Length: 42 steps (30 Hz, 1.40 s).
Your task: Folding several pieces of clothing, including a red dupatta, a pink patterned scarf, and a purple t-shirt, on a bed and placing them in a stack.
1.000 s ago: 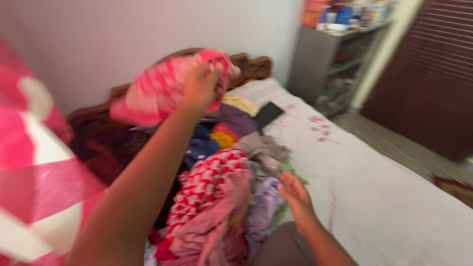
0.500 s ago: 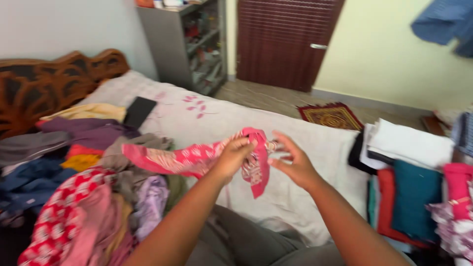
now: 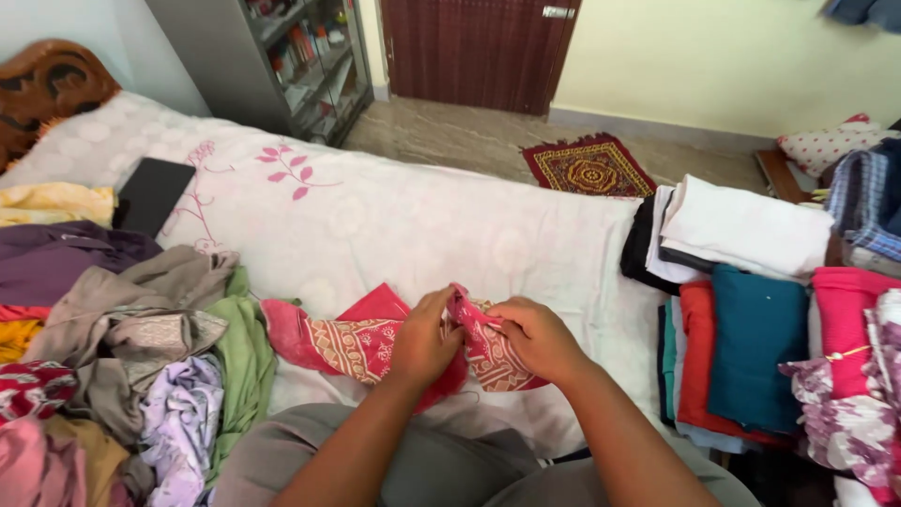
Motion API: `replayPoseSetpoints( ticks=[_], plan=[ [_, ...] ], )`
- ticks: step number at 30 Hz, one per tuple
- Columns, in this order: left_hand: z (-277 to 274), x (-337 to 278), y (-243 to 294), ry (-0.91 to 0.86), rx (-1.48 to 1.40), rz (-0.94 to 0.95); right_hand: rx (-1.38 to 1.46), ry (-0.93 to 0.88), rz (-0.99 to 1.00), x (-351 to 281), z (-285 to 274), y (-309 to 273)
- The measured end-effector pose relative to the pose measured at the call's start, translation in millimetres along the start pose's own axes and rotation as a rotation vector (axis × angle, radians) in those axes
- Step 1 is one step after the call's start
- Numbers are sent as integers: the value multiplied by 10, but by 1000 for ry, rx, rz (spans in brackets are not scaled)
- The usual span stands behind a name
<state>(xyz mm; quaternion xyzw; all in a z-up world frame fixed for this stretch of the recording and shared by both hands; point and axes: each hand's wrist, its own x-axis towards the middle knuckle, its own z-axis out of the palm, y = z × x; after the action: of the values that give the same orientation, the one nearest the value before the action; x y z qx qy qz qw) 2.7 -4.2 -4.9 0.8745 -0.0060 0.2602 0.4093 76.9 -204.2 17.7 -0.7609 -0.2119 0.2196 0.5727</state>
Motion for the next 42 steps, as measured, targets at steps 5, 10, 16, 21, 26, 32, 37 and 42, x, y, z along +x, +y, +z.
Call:
replayPoseSetpoints(
  ticks=[5, 10, 16, 21, 26, 32, 37, 42],
  plan=[
    [52, 109, -168, -99, 12, -181, -372, 20, -394, 41, -180, 38],
    [180, 70, -534, -95, 107, -153, -318, 0, -360, -22, -294, -158],
    [344, 32, -878, 33, -359, -221, -471, 360, -319, -120, -378, -301],
    [-32, 111, -131, -52, -666, -468, -679, 639, -91, -268, -554, -394],
    [-276, 116, 7, -86, 201, 18, -907, 835, -562, -510, -760, -386],
    [-892, 226, -25, 51, 474, -58, -878, 952, -525, -847, -782, -648],
    [-1537, 513, -52, -73, 710, -149, -1003, 936, -267, -937, -1113, -787],
    [-2135, 618, 1, -59, 836, -6, -656, 848, -138, -1038, -1490, -1080]
  ],
)
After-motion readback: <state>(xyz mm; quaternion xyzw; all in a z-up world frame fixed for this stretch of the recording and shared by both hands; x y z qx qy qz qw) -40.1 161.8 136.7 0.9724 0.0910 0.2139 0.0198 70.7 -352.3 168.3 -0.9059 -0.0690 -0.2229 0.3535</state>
